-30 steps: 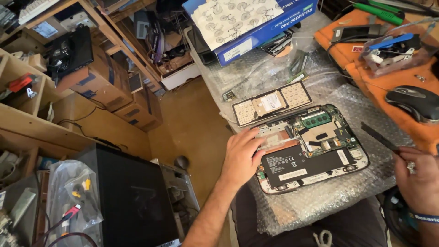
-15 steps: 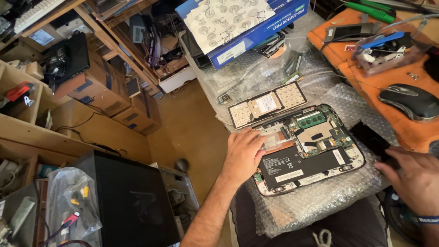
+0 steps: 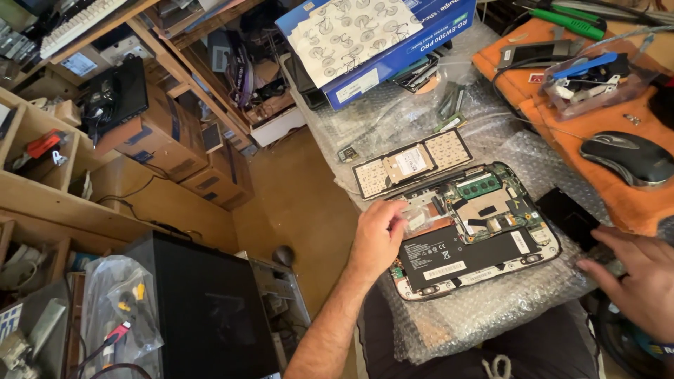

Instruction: Disassembling a laptop by removing the keyboard, hard drive, and internal screws using a screwdriver.

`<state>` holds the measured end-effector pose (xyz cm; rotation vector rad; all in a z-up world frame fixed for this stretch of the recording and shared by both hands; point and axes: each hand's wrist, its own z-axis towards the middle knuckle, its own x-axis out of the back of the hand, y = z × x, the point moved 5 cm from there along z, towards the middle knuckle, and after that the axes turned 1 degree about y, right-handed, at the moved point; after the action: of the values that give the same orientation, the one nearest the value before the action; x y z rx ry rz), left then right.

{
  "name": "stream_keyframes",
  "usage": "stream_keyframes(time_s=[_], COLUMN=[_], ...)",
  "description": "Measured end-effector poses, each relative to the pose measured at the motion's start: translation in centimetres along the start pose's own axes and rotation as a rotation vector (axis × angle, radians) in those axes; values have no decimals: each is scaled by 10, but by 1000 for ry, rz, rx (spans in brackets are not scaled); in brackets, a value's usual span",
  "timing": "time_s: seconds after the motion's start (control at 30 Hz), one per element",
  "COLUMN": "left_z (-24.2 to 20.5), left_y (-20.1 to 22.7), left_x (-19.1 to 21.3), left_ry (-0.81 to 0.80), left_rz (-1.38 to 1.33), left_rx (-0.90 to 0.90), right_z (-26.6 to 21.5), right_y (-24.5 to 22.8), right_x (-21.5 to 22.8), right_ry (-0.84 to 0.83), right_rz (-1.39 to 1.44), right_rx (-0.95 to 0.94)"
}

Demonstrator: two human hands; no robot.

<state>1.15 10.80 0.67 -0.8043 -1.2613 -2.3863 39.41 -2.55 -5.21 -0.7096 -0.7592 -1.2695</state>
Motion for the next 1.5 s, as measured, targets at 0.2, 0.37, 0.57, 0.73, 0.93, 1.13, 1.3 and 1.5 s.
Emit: stream_keyframes(time_s=[0.2, 0.37, 0.57, 0.73, 0.93, 1.13, 1.3, 1.5], left_z=[-1, -16, -68, -79, -78, -95, -103, -94], left_y=[-5, 40, 81, 80, 50, 22, 3, -13], left_x=[8, 16, -17, -7, 28, 45, 50, 55], left_ry=[89, -33, -179, -65, 143, 187, 230, 243], left_rz=[-248, -311, -486, -596, -391, -368, -340, -306], left_rx=[207, 482, 256, 179, 91, 223, 223, 229], right_z=[12, 23, 16, 27, 143, 210, 223, 227], right_y=[-30, -84, -133, -124, -87, -49, -18, -21], right_x=[21, 35, 9, -7, -12, -92, -149, -151], right_ry=[48, -102, -539, -533, -471, -409, -454, -520], right_rz=[302, 409, 1016, 1066, 605, 535, 372, 192], right_rx=[-10, -115, -407, -467, -512, -596, -566, -486])
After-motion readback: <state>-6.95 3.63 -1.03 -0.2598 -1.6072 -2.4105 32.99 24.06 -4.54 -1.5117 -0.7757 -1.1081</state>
